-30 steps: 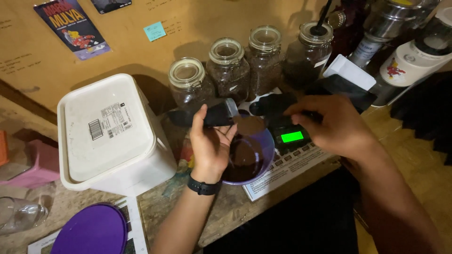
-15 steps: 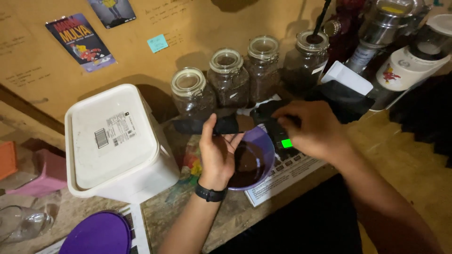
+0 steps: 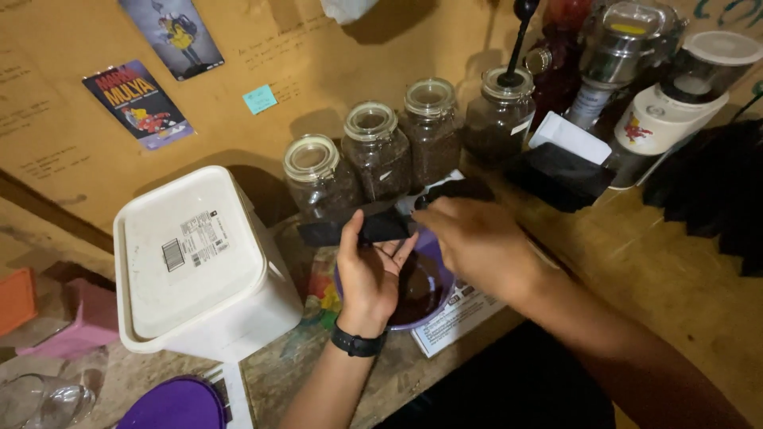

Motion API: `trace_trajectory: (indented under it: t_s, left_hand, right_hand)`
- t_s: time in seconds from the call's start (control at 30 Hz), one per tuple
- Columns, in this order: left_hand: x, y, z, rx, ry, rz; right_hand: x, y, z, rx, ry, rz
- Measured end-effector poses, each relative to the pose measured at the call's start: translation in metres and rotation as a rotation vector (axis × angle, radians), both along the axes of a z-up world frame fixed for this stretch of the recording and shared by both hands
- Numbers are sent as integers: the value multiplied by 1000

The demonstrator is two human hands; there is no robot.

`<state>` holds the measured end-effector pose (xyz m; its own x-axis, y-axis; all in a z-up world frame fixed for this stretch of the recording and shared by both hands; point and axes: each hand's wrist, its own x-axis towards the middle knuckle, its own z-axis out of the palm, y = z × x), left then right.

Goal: Filling and weighing small coffee pouches with ground coffee using a scoop and a digital scale.

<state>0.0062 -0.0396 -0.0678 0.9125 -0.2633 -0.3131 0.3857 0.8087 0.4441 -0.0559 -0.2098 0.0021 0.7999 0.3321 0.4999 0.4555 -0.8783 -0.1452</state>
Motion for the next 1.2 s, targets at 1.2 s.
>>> trace_trajectory:
  t_s: [1.2]
  left_hand:
    - [-9,29,58,-64,-8,138]
  right_hand:
    - [53,26,-98,-451,-137,38]
